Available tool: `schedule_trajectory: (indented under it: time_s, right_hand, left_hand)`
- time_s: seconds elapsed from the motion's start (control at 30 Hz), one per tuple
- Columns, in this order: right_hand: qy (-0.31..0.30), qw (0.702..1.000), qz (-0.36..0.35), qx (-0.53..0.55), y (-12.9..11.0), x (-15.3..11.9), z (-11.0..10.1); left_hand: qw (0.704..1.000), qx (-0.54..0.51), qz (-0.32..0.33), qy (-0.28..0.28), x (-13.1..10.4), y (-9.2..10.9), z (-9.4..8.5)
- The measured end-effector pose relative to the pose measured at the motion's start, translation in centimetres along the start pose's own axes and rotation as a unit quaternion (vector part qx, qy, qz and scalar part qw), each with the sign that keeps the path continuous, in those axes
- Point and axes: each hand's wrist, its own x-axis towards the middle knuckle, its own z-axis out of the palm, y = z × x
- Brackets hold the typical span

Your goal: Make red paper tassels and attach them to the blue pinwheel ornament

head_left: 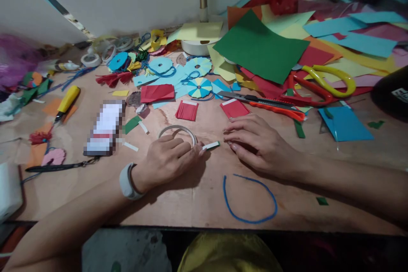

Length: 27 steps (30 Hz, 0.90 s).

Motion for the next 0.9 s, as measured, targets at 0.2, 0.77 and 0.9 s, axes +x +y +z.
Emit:
schedule_trajectory:
  time_s: [0.2, 0.77, 0.9]
  right_hand:
    - [-0.003, 1.000, 0.005, 0.004, 0.16, -0.07, 0.07]
    - [-0.006, 1.000, 0.013, 0.005, 0.15, -0.16, 0.19]
    - [-0.005, 1.000, 0.010, 0.006, 0.15, -0.15, 0.20]
  left_hand:
    - [1.000, 0.001, 0.005, -0.003, 0.09, -0.06, 0.04]
    - [1.000, 0.004, 0.007, -0.008, 0.01, 0.03, 0.11]
    - [1.000, 0.005, 0.009, -0.011, 0.02, 0.03, 0.12]
